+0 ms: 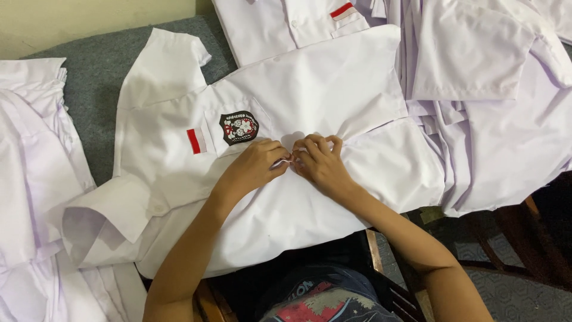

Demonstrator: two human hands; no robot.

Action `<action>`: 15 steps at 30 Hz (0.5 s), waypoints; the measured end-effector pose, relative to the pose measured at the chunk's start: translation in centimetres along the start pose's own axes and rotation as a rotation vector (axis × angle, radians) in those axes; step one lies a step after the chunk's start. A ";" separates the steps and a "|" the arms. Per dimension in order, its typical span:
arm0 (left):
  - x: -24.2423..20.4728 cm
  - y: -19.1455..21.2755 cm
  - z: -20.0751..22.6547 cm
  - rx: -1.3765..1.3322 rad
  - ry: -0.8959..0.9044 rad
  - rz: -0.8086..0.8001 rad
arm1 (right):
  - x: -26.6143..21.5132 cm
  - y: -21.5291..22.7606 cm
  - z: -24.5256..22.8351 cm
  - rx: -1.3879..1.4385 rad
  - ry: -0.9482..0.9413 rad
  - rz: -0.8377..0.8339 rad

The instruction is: Folding white school uniform shirts on a table in a production setting.

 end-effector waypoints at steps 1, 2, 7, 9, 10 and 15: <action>0.0 0.4 0.1 0.000 0.000 0.001 | 0.2 0.5 0.6 0.000 0.000 -0.001; 0.0 0.9 0.4 0.036 -0.021 0.029 | 0.4 0.8 1.1 0.098 0.021 -0.045; 0.2 2.4 0.4 0.043 -0.028 -0.016 | 2.1 5.6 2.3 0.313 0.050 -0.179; 0.0 1.7 -0.2 0.094 -0.031 0.097 | 2.3 7.3 3.2 0.291 0.023 -0.263; -0.2 1.2 -0.2 0.093 -0.031 0.097 | 1.9 7.8 3.8 0.291 0.023 -0.263; -0.8 -1.2 -1.2 0.242 0.079 -0.119 | 0.9 11.0 7.0 0.092 -0.143 -0.342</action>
Point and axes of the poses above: each hand's wrist, its own x-axis towards the middle knuckle, its own y-axis out of the back of the hand, z = x × y, the point moved 5 cm from there along x, towards the middle knuckle, and after that the axes turned 13 degrees about x, right-handed, at the moved point
